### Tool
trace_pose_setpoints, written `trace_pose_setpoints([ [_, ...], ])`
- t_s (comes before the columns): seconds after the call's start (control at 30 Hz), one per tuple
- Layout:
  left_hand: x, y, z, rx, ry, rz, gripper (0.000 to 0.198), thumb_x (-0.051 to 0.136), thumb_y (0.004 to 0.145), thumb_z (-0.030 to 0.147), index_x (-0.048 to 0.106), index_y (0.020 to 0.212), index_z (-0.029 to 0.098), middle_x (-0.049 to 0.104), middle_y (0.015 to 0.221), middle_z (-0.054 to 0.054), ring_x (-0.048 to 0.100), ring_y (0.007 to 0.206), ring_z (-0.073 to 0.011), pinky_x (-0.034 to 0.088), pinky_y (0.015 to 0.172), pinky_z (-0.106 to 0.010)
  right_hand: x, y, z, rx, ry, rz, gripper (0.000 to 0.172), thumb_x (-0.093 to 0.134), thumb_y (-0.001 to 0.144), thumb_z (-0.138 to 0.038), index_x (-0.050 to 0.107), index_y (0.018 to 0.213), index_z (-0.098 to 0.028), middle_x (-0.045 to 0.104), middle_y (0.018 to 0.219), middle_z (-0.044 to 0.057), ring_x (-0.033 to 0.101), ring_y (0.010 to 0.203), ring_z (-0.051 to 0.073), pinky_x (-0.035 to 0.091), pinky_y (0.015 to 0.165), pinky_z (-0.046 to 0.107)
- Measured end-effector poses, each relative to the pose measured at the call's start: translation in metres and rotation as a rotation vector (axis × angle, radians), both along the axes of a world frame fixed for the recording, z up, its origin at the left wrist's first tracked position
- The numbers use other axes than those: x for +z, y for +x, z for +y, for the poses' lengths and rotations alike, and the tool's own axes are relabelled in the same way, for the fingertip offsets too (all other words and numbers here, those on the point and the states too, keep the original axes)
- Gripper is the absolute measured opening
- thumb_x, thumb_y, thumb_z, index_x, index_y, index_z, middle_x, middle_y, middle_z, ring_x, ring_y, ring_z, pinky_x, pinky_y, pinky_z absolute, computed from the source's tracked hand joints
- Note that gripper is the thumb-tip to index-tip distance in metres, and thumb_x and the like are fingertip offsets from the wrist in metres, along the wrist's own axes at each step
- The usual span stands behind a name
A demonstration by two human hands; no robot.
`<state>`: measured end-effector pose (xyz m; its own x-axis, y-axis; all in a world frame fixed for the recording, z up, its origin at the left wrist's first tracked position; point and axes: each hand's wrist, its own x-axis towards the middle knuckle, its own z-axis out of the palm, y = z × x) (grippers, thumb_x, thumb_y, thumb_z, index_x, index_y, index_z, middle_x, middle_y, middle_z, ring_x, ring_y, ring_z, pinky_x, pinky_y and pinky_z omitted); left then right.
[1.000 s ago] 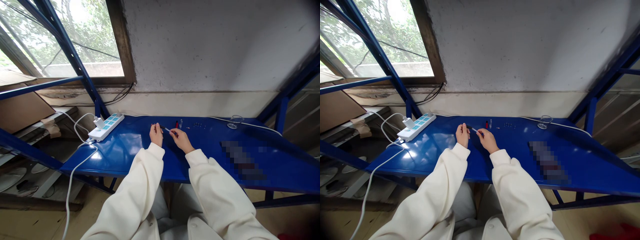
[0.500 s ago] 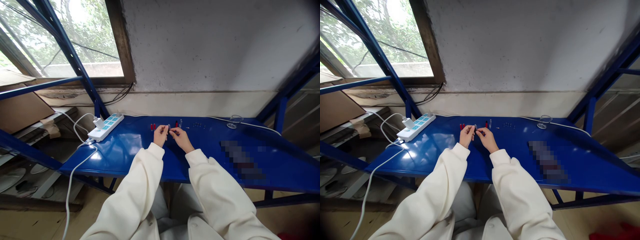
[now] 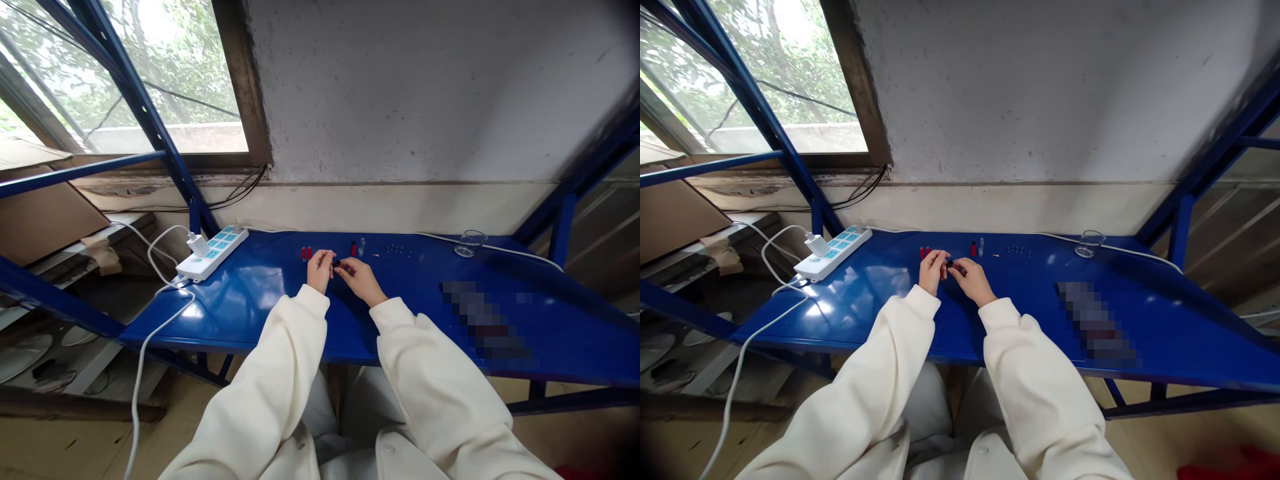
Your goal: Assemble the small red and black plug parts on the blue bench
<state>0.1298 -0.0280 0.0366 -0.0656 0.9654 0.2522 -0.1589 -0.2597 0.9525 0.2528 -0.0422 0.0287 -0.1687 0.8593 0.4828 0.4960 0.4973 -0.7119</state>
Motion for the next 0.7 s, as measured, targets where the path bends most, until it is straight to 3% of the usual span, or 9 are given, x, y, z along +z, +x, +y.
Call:
trace_pose_setpoints([
  [0.27, 0.000, 0.000, -0.001, -0.007, -0.008, -0.007, 0.026, 0.051, 0.075, 0.041, 0.053, 0.074, 0.016, 0.042, 0.048, 0.006, 0.034, 0.032, -0.0027, 0.027, 0.034, -0.018, 0.000, 0.000, 0.000, 0.002, 0.061, -0.063, 0.022, 0.048, 0.079, -0.035, 0.061, 0.084, -0.019, 0.059, 0.076, 0.005, 0.049, 0.060, 0.013, 0.040, 0.058, 0.026],
  [0.43, -0.002, 0.001, 0.002, 0.021, -0.012, -0.003, 0.021, 0.047, 0.077, 0.036, 0.052, 0.074, 0.016, 0.044, 0.050, 0.006, 0.034, 0.030, -0.0024, 0.025, 0.032, -0.017, 0.007, 0.005, 0.012, -0.112, 0.076, -0.085, 0.021, 0.049, 0.076, -0.036, 0.060, 0.074, -0.017, 0.059, 0.069, 0.004, 0.048, 0.056, 0.013, 0.038, 0.056, 0.025],
  [0.57, -0.002, 0.002, 0.003, 0.016, -0.043, 0.019, 0.017, 0.044, 0.078, 0.031, 0.051, 0.073, 0.016, 0.045, 0.049, 0.006, 0.034, 0.029, -0.0027, 0.024, 0.031, -0.017, 0.017, 0.016, 0.030, -0.187, 0.012, -0.178, 0.019, 0.052, 0.072, -0.034, 0.058, 0.066, -0.018, 0.060, 0.064, 0.003, 0.050, 0.057, 0.013, 0.037, 0.056, 0.024],
  [0.7, -0.005, 0.003, 0.003, -0.018, -0.060, 0.061, 0.017, 0.044, 0.078, 0.030, 0.051, 0.073, 0.016, 0.046, 0.049, 0.006, 0.036, 0.029, -0.0030, 0.024, 0.032, -0.017, 0.017, 0.032, 0.046, -0.178, -0.114, -0.331, 0.012, 0.057, 0.065, -0.029, 0.058, 0.060, -0.018, 0.061, 0.064, 0.003, 0.052, 0.058, 0.014, 0.035, 0.055, 0.024],
])
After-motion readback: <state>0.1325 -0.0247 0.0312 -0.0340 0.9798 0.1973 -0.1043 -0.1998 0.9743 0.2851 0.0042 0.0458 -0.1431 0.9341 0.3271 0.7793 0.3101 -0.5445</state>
